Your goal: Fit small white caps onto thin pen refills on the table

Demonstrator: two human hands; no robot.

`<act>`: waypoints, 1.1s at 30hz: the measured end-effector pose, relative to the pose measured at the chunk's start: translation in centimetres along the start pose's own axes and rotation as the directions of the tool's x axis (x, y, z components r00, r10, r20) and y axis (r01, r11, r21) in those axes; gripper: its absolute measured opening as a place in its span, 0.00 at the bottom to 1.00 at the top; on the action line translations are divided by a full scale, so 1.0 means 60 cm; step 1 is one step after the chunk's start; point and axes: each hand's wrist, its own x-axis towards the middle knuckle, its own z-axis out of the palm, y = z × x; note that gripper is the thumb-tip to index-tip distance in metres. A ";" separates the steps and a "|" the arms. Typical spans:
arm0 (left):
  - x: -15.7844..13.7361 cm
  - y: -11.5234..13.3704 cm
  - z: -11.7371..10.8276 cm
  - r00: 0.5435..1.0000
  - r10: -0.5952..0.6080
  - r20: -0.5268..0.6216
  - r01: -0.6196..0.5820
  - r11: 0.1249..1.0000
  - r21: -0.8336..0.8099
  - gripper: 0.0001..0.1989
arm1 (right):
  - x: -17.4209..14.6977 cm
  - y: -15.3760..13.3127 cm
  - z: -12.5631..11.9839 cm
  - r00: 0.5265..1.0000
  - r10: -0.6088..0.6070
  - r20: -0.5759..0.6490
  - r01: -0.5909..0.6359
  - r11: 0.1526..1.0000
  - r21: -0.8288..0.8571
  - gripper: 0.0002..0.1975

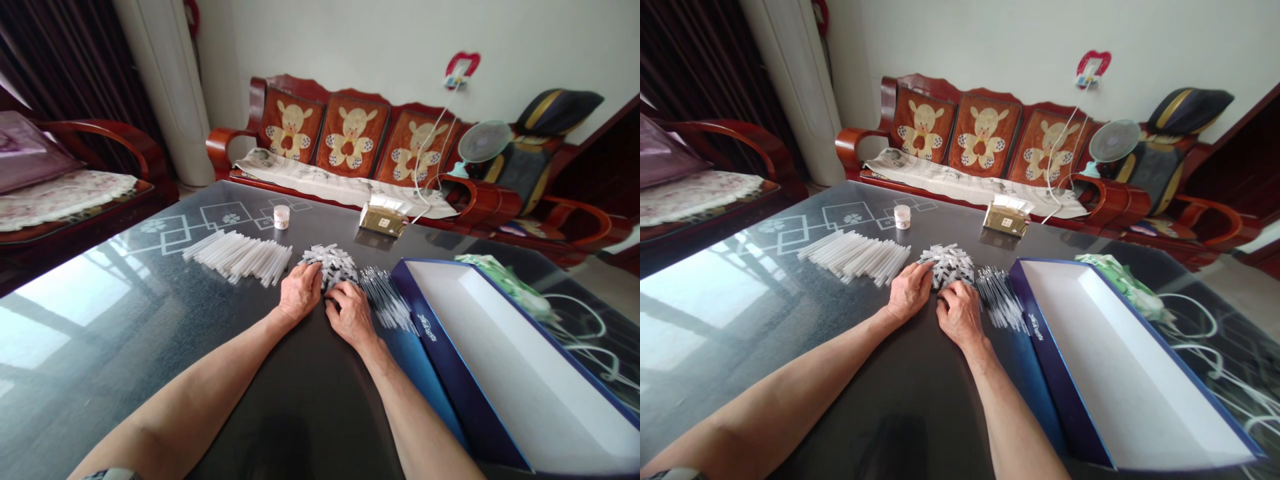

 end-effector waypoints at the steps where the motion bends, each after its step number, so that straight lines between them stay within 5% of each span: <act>1: -0.001 0.000 0.000 1.000 0.011 0.005 -0.011 1.000 0.004 0.13 | 0.000 0.000 0.001 1.000 -0.002 0.003 0.002 1.000 -0.003 0.08; 11: -0.001 -0.004 0.002 0.999 0.016 0.030 -0.016 1.000 0.000 0.12 | 0.000 0.008 -0.006 0.999 0.024 -0.041 -0.021 0.997 0.068 0.13; 17: -0.002 -0.003 0.002 0.998 0.028 0.058 -0.028 1.000 -0.002 0.12 | -0.008 0.011 -0.015 0.997 0.071 -0.025 -0.069 0.996 0.063 0.05; 25: -0.003 -0.002 0.002 0.995 0.074 0.074 -0.074 0.997 0.005 0.12 | -0.010 0.009 -0.002 0.985 0.141 -0.098 -0.144 0.990 -0.016 0.08; 33: -0.006 0.002 0.000 0.977 0.165 0.138 -0.162 0.986 -0.033 0.13 | -0.002 0.033 0.005 0.905 0.290 -0.312 -0.190 0.930 0.313 0.12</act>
